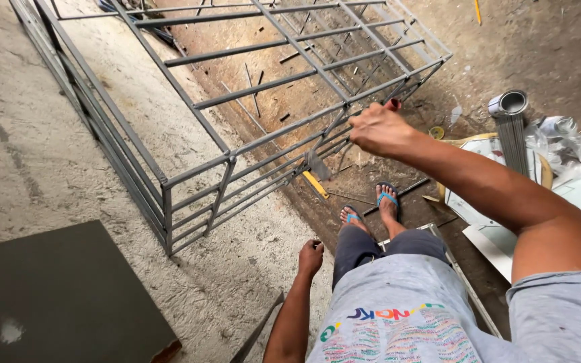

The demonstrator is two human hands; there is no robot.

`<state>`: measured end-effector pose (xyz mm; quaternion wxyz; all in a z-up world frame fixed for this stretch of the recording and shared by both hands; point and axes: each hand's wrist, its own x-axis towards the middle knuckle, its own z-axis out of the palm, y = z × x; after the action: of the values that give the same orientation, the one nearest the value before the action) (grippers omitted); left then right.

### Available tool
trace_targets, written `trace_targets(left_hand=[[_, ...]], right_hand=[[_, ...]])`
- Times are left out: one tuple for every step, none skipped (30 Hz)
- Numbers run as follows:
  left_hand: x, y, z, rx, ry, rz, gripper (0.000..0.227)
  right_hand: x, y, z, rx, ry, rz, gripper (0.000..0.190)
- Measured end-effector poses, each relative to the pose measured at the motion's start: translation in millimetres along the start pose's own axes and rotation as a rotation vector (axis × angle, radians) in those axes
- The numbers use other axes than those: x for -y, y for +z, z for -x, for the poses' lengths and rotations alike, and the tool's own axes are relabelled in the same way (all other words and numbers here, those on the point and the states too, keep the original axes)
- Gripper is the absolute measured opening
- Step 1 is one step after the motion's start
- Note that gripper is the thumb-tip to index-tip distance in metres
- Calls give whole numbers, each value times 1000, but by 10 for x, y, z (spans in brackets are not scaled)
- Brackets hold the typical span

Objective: The person uses a paint roller to apply grey paint to a metal frame structure. They start standing and then squat to reach lower sections, systematically rolling paint along the bars.

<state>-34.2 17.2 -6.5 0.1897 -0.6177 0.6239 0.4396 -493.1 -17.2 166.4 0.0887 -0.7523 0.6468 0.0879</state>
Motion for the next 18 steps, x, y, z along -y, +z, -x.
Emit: trace_targets(left_hand=[[-6, -9, 6, -2, -6, 0, 38], [-9, -19, 0, 1, -12, -16, 38], [-17, -24, -15, 6, -17, -34, 38], [0, -70, 3, 7, -22, -35, 38], [-8, -87, 15, -6, -18, -25, 38], [-17, -105, 31, -19, -15, -15, 38], [-14, -119, 21, -18, -13, -12, 38], [-10, -131, 14, -22, -20, -23, 38], [16, -141, 33, -24, -29, -35, 38], [54, -98, 65, -22, -31, -33, 38], [61, -92, 42, -21, -35, -40, 37], [67, -85, 18, -19, -38, -47, 37], [24, -85, 3, -18, -42, -46, 37], [-15, -84, -15, -22, -34, -42, 38], [-35, -65, -12, -23, -29, -36, 38], [13, -22, 28, -18, -36, -33, 38], [2, -4, -6, -14, -30, -23, 39], [-12, 14, -37, -9, -24, -13, 39]], right_hand=[[14, -77, 51, -1, -5, -4, 30], [26, -147, 93, 40, -4, 12, 30], [30, -209, 139, 84, 0, 27, 31], [-3, -385, 194, 85, -2, 23, 31], [-58, -567, 258, 146, 34, -6, 31], [-113, -753, 322, 207, 70, -34, 32], [-214, -739, 327, 209, 70, -30, 32], [-314, -725, 334, 205, 203, -273, 37], [-396, -704, 352, 200, 335, -520, 48], [-433, -656, 378, 204, 334, -518, 48], [-494, -624, 370, 205, 239, -301, 45], [-557, -591, 362, 203, 145, -83, 44], [-541, -571, 364, 206, 142, -83, 44], [-522, -548, 364, 212, 174, -163, 50], [-489, -518, 370, 221, 204, -243, 56], [-348, -332, 302, 229, 199, -244, 56], [-256, -165, 218, 232, 202, -278, 45], [-168, 0, 135, 236, 205, -312, 33]])
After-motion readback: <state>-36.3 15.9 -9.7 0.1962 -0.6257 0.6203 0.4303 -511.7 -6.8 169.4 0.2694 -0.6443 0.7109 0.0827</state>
